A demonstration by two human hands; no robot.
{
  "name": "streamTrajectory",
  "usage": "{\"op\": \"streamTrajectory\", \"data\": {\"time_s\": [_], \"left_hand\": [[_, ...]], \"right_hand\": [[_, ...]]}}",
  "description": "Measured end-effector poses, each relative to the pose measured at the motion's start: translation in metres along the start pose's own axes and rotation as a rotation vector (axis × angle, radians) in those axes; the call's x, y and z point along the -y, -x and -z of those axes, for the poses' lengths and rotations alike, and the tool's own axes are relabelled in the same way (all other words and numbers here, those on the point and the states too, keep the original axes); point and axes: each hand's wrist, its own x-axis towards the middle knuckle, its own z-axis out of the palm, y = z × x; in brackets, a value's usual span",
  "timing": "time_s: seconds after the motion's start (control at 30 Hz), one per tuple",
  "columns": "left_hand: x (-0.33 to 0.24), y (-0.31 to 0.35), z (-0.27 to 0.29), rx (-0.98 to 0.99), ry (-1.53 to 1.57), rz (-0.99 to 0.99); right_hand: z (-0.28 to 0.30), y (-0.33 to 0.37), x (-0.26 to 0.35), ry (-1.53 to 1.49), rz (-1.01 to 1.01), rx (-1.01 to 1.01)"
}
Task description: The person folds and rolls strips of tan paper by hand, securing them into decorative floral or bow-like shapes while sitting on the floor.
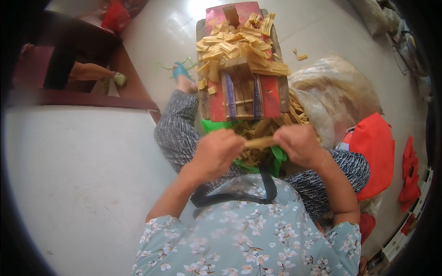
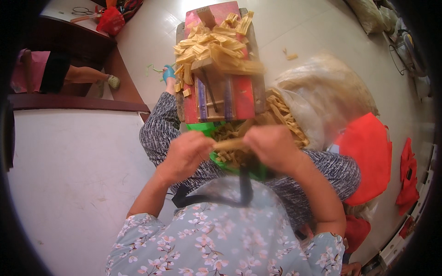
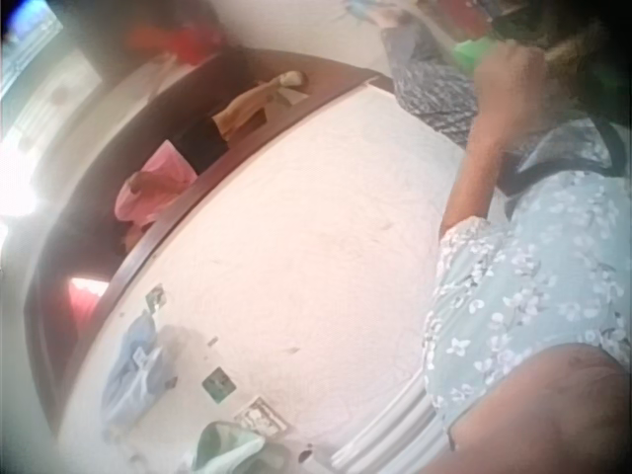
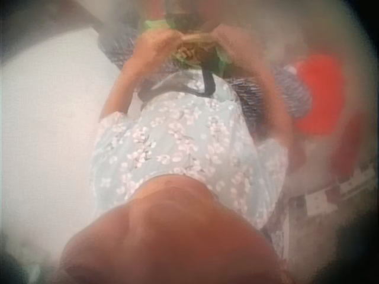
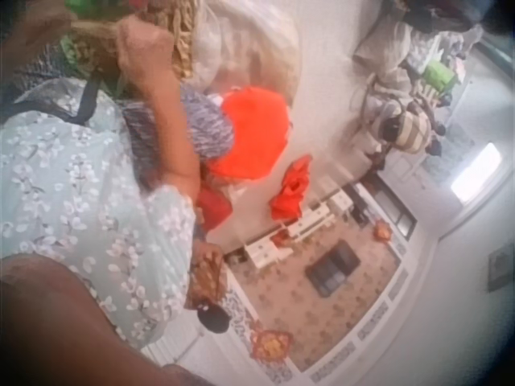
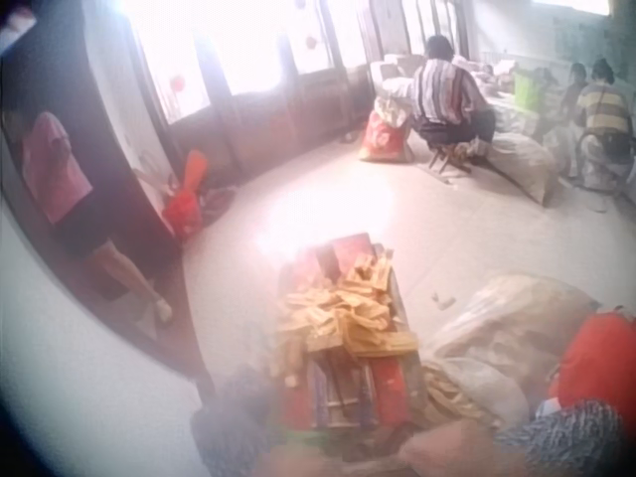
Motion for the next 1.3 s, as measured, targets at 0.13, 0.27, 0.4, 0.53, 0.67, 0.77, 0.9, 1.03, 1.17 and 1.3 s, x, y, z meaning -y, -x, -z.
{"op": "streamTrajectory", "data": {"time_s": [0.13, 0.27, 0.4, 0.53, 0.67, 0.77, 0.9, 1.03, 1.17, 1.3], "left_hand": [[0.016, -0.032, 0.021, -0.181, 0.167, 0.206], [0.029, -0.066, 0.04, -0.306, 0.189, 0.212], [0.043, -0.07, 0.025, -0.299, -0.057, 0.133], [0.045, -0.046, 0.022, -0.326, 0.091, 0.243], [0.032, -0.008, 0.01, -0.193, 0.518, 0.362], [0.031, 0.012, -0.002, -0.041, 0.42, 0.384], [0.051, 0.021, -0.026, 0.028, 0.196, 0.543], [0.083, 0.022, -0.059, 0.095, 0.268, 0.625], [0.104, 0.015, -0.081, 0.174, -0.059, 0.566], [0.137, 0.017, -0.094, 0.281, -0.408, 0.512]], "right_hand": [[0.01, -0.054, -0.01, -0.029, -0.005, -0.214], [0.017, -0.096, -0.02, 0.046, 0.037, -0.35], [-0.003, -0.097, -0.048, 0.203, -0.056, -0.232], [-0.003, -0.055, -0.073, -0.051, -0.243, -0.33], [0.003, -0.013, -0.051, -0.356, -0.35, -0.198], [0.001, 0.01, -0.037, -0.5, -0.461, -0.102], [-0.005, 0.04, -0.036, -0.575, -0.591, -0.072], [-0.009, 0.063, -0.042, -0.511, -0.623, -0.035], [-0.013, 0.069, -0.038, -0.567, -0.704, -0.006], [-0.017, 0.07, -0.042, -0.501, -0.671, -0.009]]}}
